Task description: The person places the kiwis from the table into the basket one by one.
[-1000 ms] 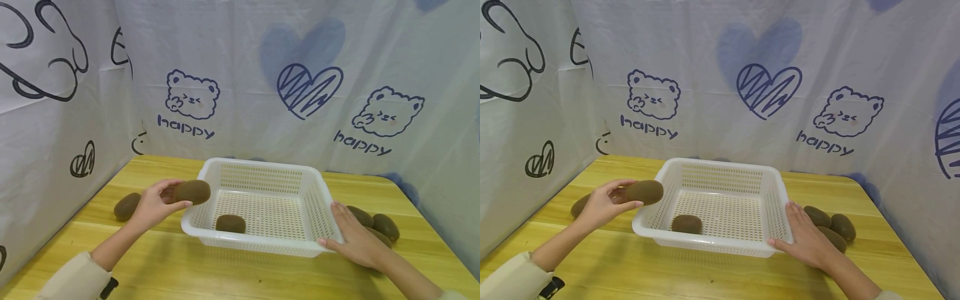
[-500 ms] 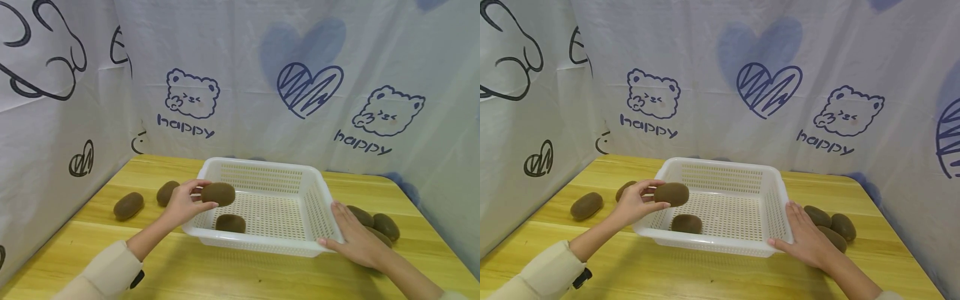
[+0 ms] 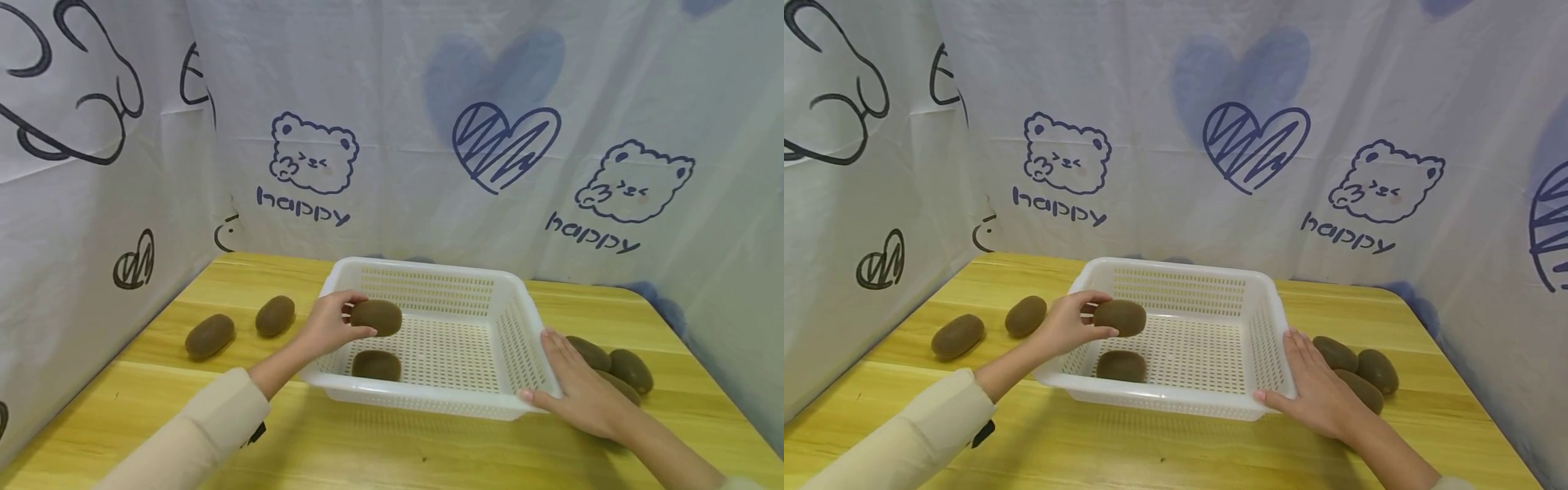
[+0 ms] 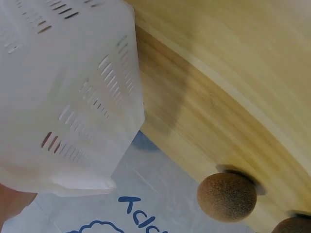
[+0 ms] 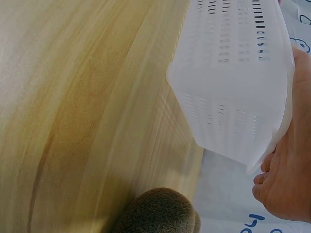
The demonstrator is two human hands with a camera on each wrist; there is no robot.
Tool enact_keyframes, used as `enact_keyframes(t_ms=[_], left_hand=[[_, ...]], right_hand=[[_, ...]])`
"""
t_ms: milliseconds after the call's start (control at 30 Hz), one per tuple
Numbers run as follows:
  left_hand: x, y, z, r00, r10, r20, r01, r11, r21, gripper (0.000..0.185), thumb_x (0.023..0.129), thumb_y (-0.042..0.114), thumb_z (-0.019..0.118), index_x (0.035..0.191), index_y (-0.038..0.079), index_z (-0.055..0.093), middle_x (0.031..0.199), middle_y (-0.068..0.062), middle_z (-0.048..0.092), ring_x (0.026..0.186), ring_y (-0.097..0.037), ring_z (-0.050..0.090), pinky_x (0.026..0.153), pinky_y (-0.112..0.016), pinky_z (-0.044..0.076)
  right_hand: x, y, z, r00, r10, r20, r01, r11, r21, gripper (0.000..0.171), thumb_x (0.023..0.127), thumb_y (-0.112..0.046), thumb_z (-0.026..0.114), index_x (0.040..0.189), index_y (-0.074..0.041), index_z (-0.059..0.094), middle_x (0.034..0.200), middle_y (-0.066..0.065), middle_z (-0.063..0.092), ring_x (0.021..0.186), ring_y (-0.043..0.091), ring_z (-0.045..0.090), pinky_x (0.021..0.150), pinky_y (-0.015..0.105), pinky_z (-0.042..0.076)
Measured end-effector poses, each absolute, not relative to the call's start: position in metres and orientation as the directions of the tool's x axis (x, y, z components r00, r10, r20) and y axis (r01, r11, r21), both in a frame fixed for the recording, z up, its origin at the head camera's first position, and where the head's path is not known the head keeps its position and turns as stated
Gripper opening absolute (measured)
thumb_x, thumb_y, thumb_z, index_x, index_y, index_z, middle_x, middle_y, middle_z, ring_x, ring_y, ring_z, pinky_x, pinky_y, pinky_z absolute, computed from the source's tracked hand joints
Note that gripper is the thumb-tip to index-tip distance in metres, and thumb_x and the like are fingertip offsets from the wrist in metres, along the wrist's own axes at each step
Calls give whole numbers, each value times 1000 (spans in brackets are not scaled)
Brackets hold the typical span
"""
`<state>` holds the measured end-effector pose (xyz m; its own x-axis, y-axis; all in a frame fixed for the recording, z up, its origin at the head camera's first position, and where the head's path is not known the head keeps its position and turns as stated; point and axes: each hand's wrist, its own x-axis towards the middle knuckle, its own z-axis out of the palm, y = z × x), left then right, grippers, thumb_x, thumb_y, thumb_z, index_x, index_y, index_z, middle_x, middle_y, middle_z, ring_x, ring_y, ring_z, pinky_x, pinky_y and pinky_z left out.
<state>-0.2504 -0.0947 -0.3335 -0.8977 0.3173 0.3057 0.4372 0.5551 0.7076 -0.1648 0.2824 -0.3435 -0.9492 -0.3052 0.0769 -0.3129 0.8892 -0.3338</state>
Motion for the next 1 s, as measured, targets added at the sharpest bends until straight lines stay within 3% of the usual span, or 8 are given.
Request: enact_keyframes(t_ms=[267,533,667,833,900,1000], left_hand=[[-266,-84,-337,-890,385,243,447,639,626,49,73,11,78,112,-10,58,106,-20,64,92,-29,62,80,-36,54],[-279,-69,-344,-914,399,80,381,773,507,44,73,14,78,104,-10,58,96,-17,64,84,-24,60,73,-34,52],[-292,-69,-360,-896,439,63,418,788,451,40,78,15,75,104,-10,58,99,-19,64,91,-27,61,80,-36,53],[-373,-82,-457,-828,531,178,560,775,292,34,76,22,75,95,-3,61,88,-10,65,78,-19,61,70,-27,53],[-409,-84,-496,-832,526,174,554,783,282,37,73,24,78,96,-1,63,86,-8,66,75,-18,60,67,-28,53],[-409,-84,-498,-826,528,197,564,781,268,45,72,24,79,104,-2,62,92,-11,67,81,-21,62,70,-30,54]], right_hand=[[-166,282,-344,-949,-307,76,-315,891,-328,99,84,-52,59,147,4,6,153,27,7,139,46,11,106,65,21],[-166,282,-344,-950,-303,74,-310,890,-335,98,84,-50,59,147,4,6,153,28,8,138,48,13,105,66,22],[-166,282,-345,-948,-306,84,-316,890,-329,99,84,-50,59,147,4,6,153,28,9,138,47,14,104,66,23],[-166,282,-345,-949,-303,87,-314,891,-329,99,84,-50,59,147,4,6,153,28,9,138,47,14,104,66,23],[-165,282,-345,-949,-303,91,-316,890,-328,99,84,-50,59,147,5,6,152,28,9,138,47,14,104,66,24],[-164,282,-345,-950,-301,88,-313,890,-331,99,84,-51,59,147,5,6,153,28,9,138,47,13,104,66,23]])
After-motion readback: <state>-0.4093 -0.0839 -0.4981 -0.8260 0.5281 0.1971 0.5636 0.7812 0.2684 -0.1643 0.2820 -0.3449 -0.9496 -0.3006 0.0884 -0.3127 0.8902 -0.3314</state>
